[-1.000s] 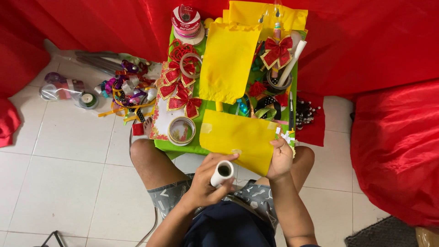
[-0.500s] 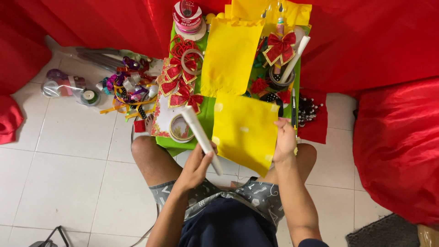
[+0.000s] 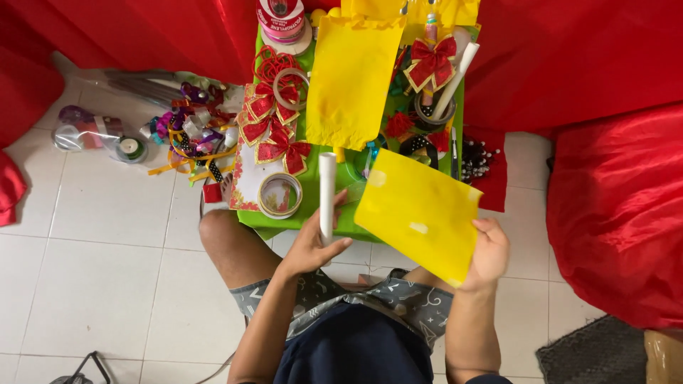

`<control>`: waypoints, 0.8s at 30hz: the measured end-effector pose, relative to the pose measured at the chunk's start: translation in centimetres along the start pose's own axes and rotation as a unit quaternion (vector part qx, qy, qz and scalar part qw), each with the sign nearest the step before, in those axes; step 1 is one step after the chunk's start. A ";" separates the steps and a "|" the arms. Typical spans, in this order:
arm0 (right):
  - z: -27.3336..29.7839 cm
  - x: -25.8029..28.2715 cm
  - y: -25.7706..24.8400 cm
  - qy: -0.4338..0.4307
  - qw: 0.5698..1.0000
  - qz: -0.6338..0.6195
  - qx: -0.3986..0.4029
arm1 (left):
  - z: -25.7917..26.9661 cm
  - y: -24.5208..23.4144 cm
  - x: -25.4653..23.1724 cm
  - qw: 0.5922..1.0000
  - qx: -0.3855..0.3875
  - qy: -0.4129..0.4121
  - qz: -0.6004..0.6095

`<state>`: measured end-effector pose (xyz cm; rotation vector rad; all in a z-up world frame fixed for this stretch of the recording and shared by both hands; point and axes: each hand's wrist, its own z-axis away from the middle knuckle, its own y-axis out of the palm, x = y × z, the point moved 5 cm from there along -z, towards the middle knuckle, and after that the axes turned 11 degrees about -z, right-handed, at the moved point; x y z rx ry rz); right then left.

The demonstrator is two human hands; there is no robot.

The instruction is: Wrapping small snack items in yellow decorative paper and attaching ribbons.

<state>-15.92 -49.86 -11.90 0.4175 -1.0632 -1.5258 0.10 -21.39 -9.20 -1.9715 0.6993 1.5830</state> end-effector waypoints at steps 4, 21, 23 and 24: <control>1.5 5.4 -1.4 -0.078 0.996 0.030 0.009 | -0.4 1.6 1.4 0.999 0.022 -0.001 -0.033; 1.2 0.8 -7.3 -0.070 0.986 -0.053 -0.143 | -1.0 9.0 7.5 0.997 0.077 -0.016 -0.009; 2.0 -0.5 -4.9 -0.063 0.986 -0.065 -0.143 | -1.1 8.4 6.8 0.997 0.074 -0.029 0.014; 2.3 -1.2 -3.7 -0.056 0.985 -0.075 -0.144 | -1.2 8.0 6.5 0.996 0.069 -0.044 0.038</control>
